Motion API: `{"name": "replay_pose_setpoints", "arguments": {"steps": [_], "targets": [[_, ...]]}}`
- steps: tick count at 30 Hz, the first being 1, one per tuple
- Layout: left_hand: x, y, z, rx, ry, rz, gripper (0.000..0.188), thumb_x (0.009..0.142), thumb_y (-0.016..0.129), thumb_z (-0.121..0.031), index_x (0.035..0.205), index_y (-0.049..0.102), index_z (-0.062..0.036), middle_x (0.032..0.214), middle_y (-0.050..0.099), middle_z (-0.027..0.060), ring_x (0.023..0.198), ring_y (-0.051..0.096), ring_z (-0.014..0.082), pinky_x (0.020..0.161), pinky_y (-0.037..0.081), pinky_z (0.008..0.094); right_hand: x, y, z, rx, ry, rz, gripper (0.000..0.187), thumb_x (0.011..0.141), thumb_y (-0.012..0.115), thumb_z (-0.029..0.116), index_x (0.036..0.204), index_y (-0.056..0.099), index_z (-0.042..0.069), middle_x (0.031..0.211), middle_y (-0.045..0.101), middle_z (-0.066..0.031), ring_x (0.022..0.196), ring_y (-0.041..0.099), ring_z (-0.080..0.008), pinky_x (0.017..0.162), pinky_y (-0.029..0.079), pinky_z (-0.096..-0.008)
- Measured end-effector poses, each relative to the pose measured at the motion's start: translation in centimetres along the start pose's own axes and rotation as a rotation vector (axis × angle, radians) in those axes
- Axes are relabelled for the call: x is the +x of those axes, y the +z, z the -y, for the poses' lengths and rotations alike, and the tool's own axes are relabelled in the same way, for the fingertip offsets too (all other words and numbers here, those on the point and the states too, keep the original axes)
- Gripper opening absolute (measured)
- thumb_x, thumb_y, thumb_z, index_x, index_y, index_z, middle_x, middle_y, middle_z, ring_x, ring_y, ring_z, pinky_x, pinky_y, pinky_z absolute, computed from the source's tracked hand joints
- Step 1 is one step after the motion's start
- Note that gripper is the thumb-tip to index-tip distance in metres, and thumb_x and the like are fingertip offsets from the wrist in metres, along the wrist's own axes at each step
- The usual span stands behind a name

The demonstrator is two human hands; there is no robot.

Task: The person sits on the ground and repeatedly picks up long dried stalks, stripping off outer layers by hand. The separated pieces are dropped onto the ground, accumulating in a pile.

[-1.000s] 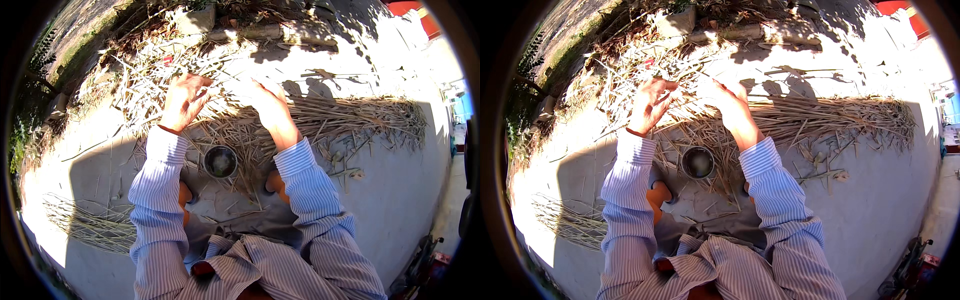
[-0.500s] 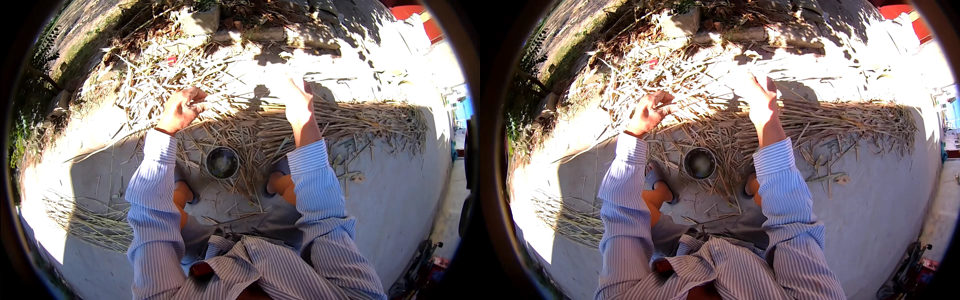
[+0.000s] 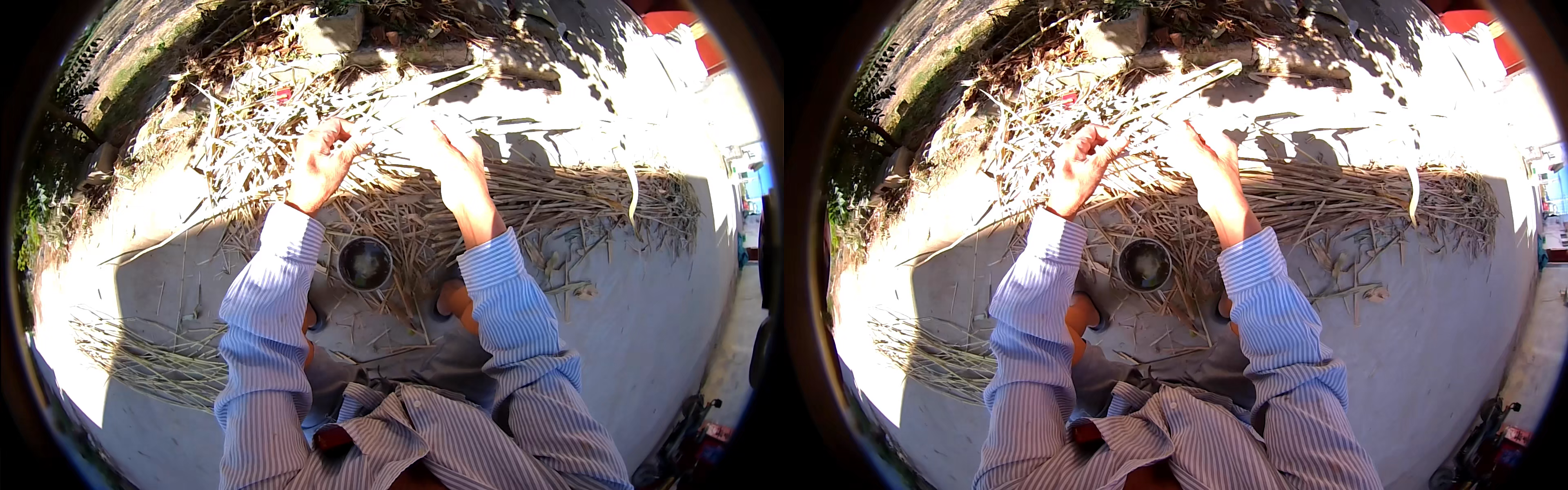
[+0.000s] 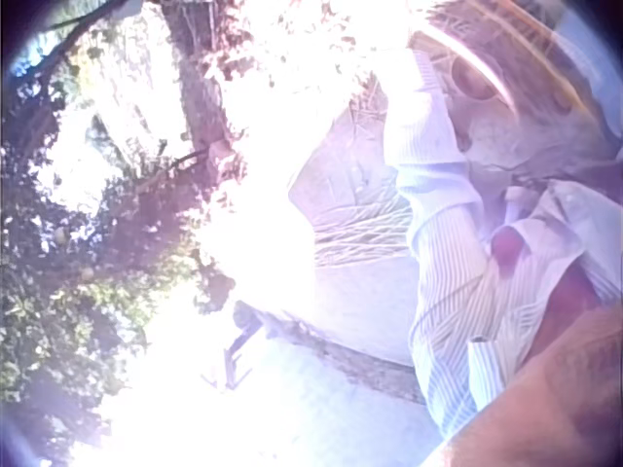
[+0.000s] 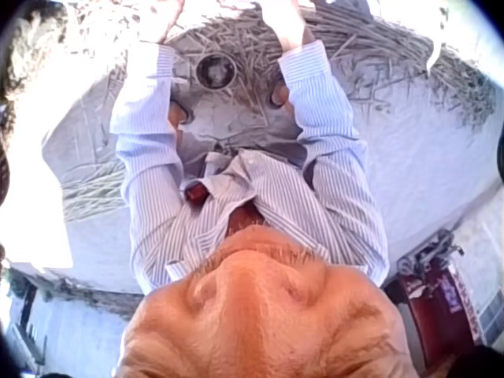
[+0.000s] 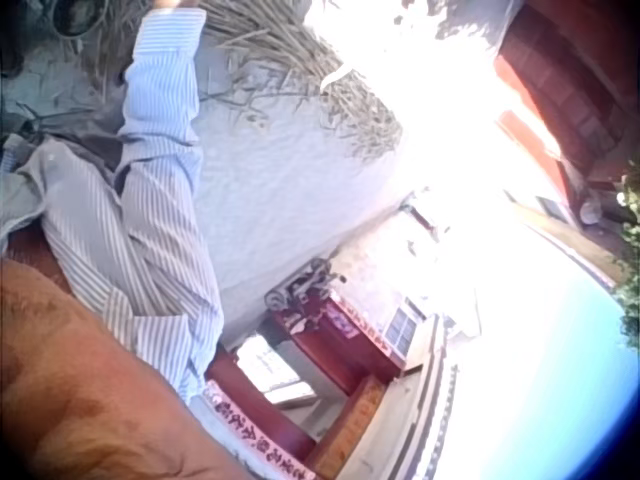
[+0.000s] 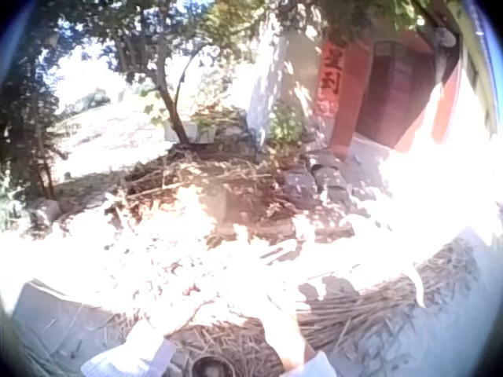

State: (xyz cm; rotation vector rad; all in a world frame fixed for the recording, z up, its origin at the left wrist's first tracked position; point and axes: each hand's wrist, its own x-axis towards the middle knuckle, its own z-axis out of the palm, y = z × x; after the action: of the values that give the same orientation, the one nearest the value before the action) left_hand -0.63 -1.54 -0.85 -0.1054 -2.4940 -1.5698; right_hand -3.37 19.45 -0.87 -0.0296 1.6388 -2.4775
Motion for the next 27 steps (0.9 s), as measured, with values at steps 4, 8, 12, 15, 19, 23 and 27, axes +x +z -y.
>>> {"name": "replay_pose_setpoints", "arguments": {"steps": [4,8,12,15,19,23,27], "targets": [[0.1,-2.7,2.0,0.180,0.090,0.239,0.039,0.078,0.078,-0.028,0.099,0.066,0.0023,0.086,0.068,0.0073,0.080,0.063,0.0136,0.072,0.050,0.0281,0.8,-2.6,-0.2,-0.017,-0.082,0.039,0.036,0.093,0.061,0.019,0.120,0.056,-0.004,0.103,0.065,-0.0101,0.090,0.065,-0.0171,0.076,0.053,-0.0283],[-0.6,-3.9,2.5,0.059,-0.049,0.243,0.027,0.079,0.077,-0.018,0.092,0.067,0.0030,0.077,0.066,0.0057,0.072,0.060,0.0129,0.070,0.049,0.0271,1.4,-3.1,0.2,-0.038,-0.066,-0.029,0.032,0.093,0.060,0.022,0.114,0.059,-0.002,0.096,0.067,-0.0083,0.083,0.066,-0.0158,0.068,0.052,-0.0253],[-0.7,-4.1,1.9,-0.214,-0.208,0.144,0.017,0.081,0.076,-0.014,0.086,0.069,0.0000,0.078,0.068,0.0034,0.071,0.061,0.0095,0.067,0.049,0.0246,0.8,-2.0,0.8,-0.002,-0.041,-0.045,0.029,0.093,0.061,0.021,0.110,0.061,-0.002,0.092,0.067,-0.0076,0.078,0.065,-0.0149,0.066,0.052,-0.0245],[-0.5,-4.3,2.9,-0.462,-0.262,-0.004,0.013,0.082,0.075,-0.013,0.085,0.068,-0.0017,0.079,0.069,0.0043,0.072,0.061,0.0095,0.069,0.049,0.0236,0.8,-2.1,0.7,-0.012,-0.081,-0.054,0.027,0.091,0.063,0.019,0.106,0.062,-0.003,0.090,0.067,-0.0078,0.076,0.065,-0.0151,0.066,0.052,-0.0251],[0.7,-7.9,5.1,-0.600,-0.112,-0.334,0.015,0.085,0.071,-0.011,0.093,0.065,0.0001,0.083,0.069,0.0062,0.074,0.064,0.0111,0.073,0.051,0.0242,1.5,-3.7,0.2,-0.054,0.028,-0.078,0.032,0.089,0.066,0.016,0.112,0.061,-0.005,0.094,0.068,-0.0103,0.079,0.067,-0.0187,0.072,0.056,-0.0306],[0.5,-10.4,7.4,-0.012,0.065,-0.443,0.018,0.081,0.074,-0.011,0.092,0.064,-0.0010,0.080,0.068,0.0075,0.065,0.063,0.0154,0.068,0.050,0.0267,2.7,-4.7,-1.1,0.193,-0.015,-0.185,0.034,0.085,0.068,0.013,0.113,0.060,-0.003,0.095,0.068,-0.0126,0.077,0.068,-0.0200,0.064,0.057,-0.0285],[-0.5,-8.1,3.7,1.018,0.243,-0.412,0.033,0.081,0.071,-0.024,0.103,0.063,-0.0013,0.089,0.067,0.0134,0.083,0.060,0.0334,0.082,0.044,0.0421,2.9,-5.1,-2.4,0.089,-0.006,-0.121,0.033,0.087,0.066,0.016,0.114,0.059,-0.003,0.097,0.068,-0.0117,0.080,0.068,-0.0197,0.068,0.057,-0.0300]]}}
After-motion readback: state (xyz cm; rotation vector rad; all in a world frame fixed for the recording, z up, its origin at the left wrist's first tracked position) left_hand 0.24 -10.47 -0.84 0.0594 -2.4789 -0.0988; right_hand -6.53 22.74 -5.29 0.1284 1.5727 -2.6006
